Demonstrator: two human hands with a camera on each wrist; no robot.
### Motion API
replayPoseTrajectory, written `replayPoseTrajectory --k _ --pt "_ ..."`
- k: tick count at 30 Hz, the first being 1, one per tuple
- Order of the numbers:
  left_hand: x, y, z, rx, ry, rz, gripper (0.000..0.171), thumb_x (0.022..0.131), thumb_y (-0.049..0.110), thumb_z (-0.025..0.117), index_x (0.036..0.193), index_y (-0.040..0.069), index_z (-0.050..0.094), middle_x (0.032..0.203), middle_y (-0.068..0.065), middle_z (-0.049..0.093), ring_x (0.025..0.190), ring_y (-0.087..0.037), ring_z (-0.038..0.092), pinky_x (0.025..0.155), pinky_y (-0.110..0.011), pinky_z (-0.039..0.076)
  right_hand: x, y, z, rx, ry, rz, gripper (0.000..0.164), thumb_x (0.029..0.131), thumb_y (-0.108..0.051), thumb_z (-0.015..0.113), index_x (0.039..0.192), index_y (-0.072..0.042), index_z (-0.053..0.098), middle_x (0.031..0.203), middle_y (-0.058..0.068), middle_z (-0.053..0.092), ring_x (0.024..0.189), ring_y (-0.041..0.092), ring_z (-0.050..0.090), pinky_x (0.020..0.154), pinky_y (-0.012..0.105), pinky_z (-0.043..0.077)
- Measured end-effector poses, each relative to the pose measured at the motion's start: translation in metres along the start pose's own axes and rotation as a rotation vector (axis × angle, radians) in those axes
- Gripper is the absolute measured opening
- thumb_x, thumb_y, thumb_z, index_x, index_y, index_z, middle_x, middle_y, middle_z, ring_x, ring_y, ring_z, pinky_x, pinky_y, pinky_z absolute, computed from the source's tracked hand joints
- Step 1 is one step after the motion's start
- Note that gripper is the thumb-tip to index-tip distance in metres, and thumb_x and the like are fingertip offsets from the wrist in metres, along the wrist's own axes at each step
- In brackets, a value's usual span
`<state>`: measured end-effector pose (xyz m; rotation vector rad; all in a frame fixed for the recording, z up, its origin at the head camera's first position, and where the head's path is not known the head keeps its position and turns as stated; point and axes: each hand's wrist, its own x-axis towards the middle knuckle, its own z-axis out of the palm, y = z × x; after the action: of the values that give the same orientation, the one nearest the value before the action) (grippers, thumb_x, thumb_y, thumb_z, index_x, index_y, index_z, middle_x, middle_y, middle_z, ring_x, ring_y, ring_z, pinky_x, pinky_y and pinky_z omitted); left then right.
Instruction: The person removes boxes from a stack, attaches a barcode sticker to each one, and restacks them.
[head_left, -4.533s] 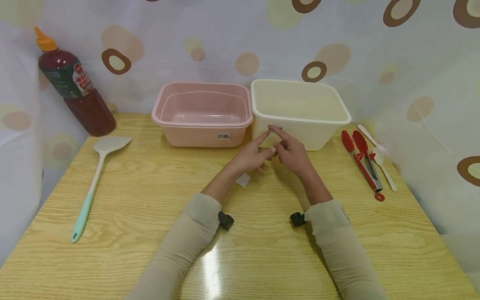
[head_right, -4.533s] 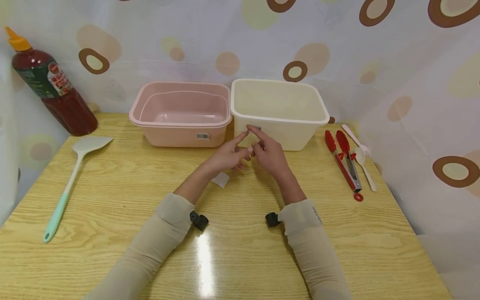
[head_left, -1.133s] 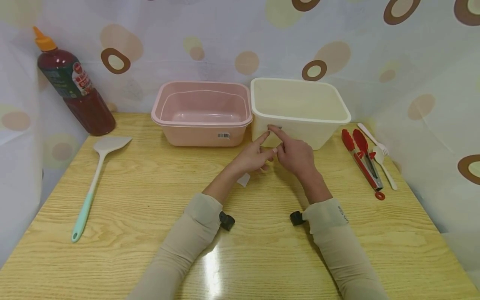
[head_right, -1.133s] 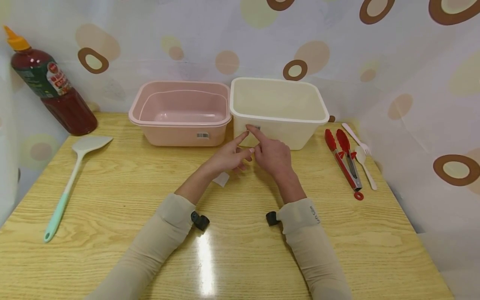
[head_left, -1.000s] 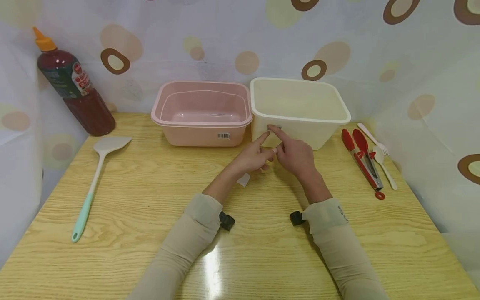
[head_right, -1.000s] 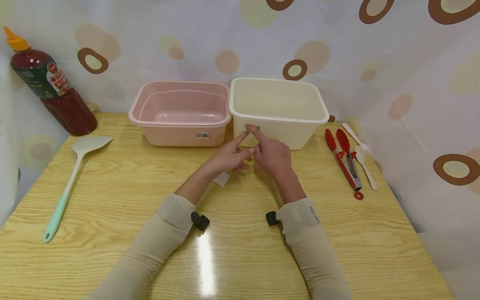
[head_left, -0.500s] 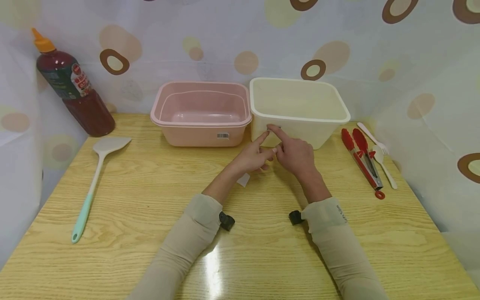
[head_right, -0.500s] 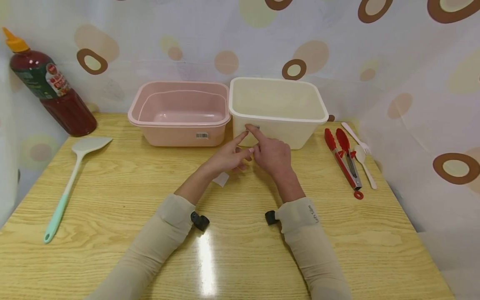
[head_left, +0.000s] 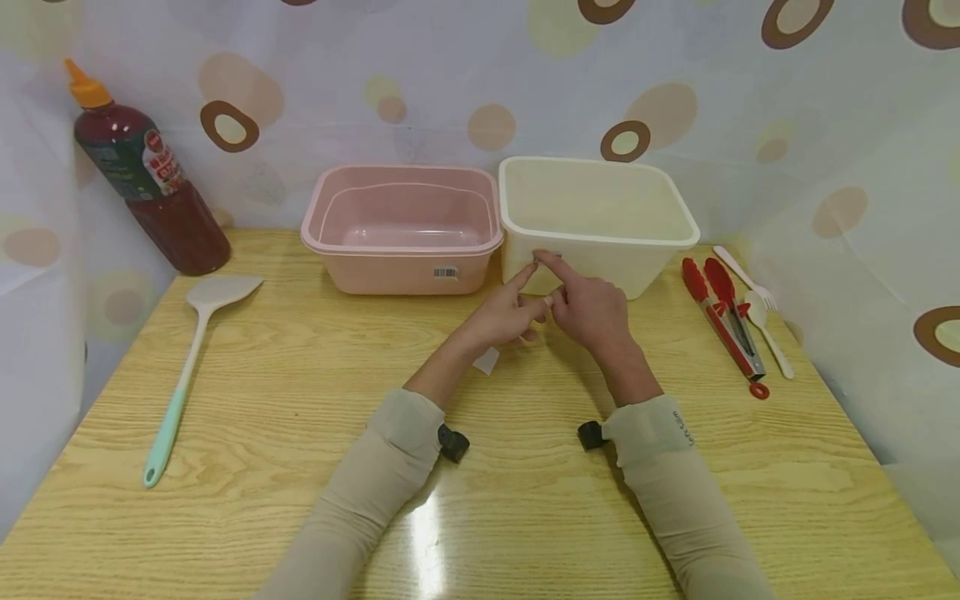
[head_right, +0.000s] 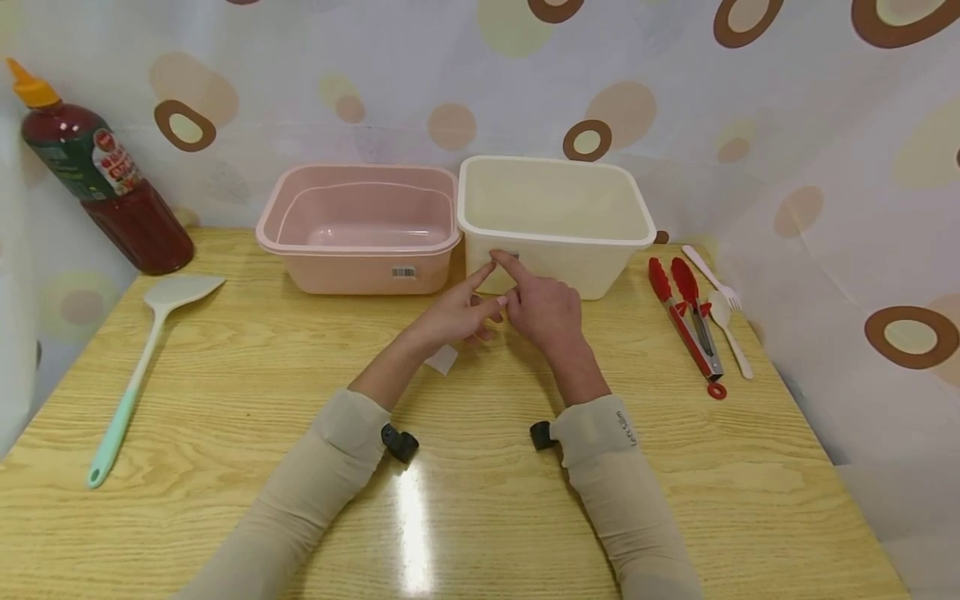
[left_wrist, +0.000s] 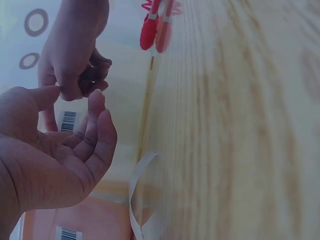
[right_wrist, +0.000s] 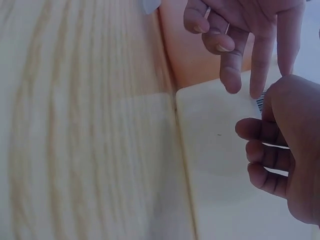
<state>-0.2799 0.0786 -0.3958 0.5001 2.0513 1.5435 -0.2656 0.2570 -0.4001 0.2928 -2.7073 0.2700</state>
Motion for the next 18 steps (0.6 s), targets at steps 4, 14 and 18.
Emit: replayPoseTrajectory --k 4,14,18 --pt "0.001 0.0 0.0 -0.003 0.005 -0.007 0.075 0.105 0.04 0.052 0.164 0.036 0.005 0.131 -0.019 0.067 0.094 -0.037 0.07 0.073 -0.037 0.053 0.0 0.006 0.004 0.076 0.057 -0.027 0.056 0.095 -0.01 0.05 0.145 -0.035 0.054 0.051 0.002 0.037 0.046 0.016 0.024 0.043 0.03 0.022" --pt "0.001 0.003 0.0 -0.017 0.029 0.037 0.071 0.106 0.037 0.051 0.163 0.04 0.008 0.128 -0.022 0.066 0.091 -0.04 0.068 0.073 -0.042 0.057 0.001 0.012 0.004 0.167 0.128 -0.039 0.052 0.096 -0.007 0.048 0.141 -0.032 0.06 0.052 0.002 0.041 0.044 0.011 0.022 0.042 0.029 0.021" --pt "0.0 0.003 -0.001 -0.019 0.039 0.038 0.071 0.106 0.037 0.051 0.163 0.039 0.008 0.128 -0.024 0.066 0.095 -0.042 0.068 0.077 -0.046 0.058 0.001 0.012 0.005 0.166 0.151 -0.035 0.052 0.096 -0.007 0.048 0.139 -0.032 0.062 0.052 0.003 0.041 0.043 0.011 0.022 0.042 0.029 0.022"
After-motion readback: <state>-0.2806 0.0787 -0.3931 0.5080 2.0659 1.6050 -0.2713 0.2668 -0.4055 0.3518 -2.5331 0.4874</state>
